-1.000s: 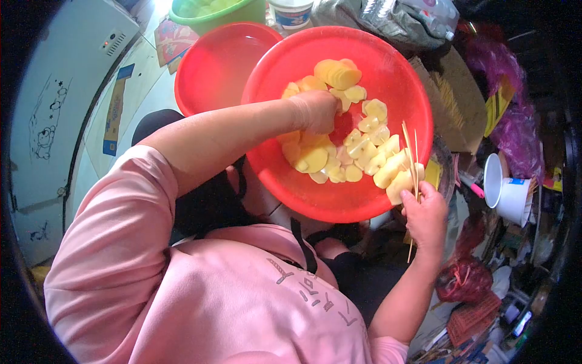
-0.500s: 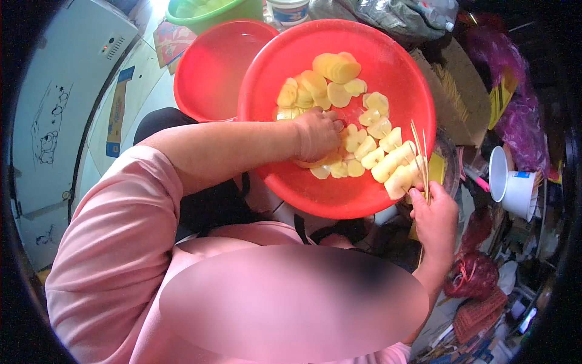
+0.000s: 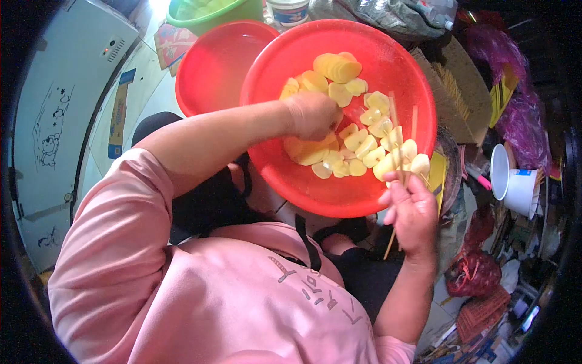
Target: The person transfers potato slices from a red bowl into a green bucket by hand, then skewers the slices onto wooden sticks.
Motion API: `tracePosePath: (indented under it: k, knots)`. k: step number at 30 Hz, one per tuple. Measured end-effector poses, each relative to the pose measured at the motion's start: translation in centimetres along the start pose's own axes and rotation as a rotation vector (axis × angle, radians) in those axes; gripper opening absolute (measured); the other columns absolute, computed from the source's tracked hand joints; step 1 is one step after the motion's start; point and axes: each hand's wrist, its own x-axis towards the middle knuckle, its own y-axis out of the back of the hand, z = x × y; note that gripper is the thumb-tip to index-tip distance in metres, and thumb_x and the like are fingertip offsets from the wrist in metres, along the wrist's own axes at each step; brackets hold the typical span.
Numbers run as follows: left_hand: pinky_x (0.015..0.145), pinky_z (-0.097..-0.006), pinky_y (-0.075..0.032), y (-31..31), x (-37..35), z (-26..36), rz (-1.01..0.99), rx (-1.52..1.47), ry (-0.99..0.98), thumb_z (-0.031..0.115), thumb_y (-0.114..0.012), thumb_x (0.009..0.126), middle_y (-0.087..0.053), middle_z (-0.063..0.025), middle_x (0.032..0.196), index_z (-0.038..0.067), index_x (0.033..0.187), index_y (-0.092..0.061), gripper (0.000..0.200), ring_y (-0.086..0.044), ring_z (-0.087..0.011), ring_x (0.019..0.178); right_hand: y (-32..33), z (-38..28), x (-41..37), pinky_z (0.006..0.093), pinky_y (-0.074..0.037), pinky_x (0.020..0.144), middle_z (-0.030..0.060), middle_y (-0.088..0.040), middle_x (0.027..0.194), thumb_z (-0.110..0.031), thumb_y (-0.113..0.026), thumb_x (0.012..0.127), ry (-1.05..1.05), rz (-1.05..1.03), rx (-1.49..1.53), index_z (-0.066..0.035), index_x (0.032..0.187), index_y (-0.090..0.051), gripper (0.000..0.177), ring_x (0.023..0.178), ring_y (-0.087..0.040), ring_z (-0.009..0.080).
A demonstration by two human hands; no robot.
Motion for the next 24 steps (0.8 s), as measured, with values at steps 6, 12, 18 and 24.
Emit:
tracePosePath:
  k: [6, 12, 18, 24]
  knots:
    - [0.064, -0.0296, -0.052, 2.7, -0.5, -0.5, 0.141, -1.433, 0.272, 0.012, -0.059, 0.082, -0.064, -0.0018, 0.082, 0.008, 0.093, -0.062, 0.012, -0.064, -0.0149, 0.075, -2.1, 0.0, 1.1, 0.0185, -0.037, 0.042, 0.0027, -0.058, 0.068, -0.016, -0.046, 0.094, -0.061, -0.125, 0.121, -0.004, 0.108, -0.053, 0.020, 0.045, -0.049, 0.0061]
    - [0.063, -0.0315, -0.054, 2.9, -1.1, 0.4, 0.264, -1.790, 0.241, 0.008, -0.056, 0.083, -0.063, -0.0068, 0.089, 0.004, 0.102, -0.057, 0.020, -0.064, -0.0185, 0.078, -2.8, -0.1, 1.7, 0.0194, -0.035, 0.037, 0.0046, -0.058, 0.068, -0.013, -0.047, 0.093, -0.050, -0.103, 0.202, -0.006, 0.106, -0.048, 0.014, 0.043, -0.049, 0.0079]
    - [0.064, -0.0316, -0.054, 3.2, -1.2, 1.0, 0.389, -1.799, 0.251, 0.010, -0.057, 0.083, -0.062, -0.0095, 0.090, 0.001, 0.101, -0.058, 0.020, -0.063, -0.0202, 0.080, -2.7, 0.0, 1.9, 0.0204, -0.032, 0.033, 0.0064, -0.059, 0.066, -0.012, -0.048, 0.092, -0.059, -0.070, 0.223, -0.007, 0.103, -0.047, 0.012, 0.040, -0.049, 0.0096]
    - [0.067, -0.0317, -0.054, 3.5, -1.4, 1.7, 0.373, -1.757, 0.253, 0.012, -0.058, 0.083, -0.063, -0.0094, 0.090, 0.001, 0.099, -0.059, 0.019, -0.063, -0.0194, 0.080, -2.4, 0.0, 1.7, 0.0209, -0.033, 0.034, 0.0071, -0.059, 0.065, -0.009, -0.049, 0.091, -0.051, -0.052, 0.239, -0.007, 0.101, -0.048, 0.011, 0.039, -0.049, 0.0104]
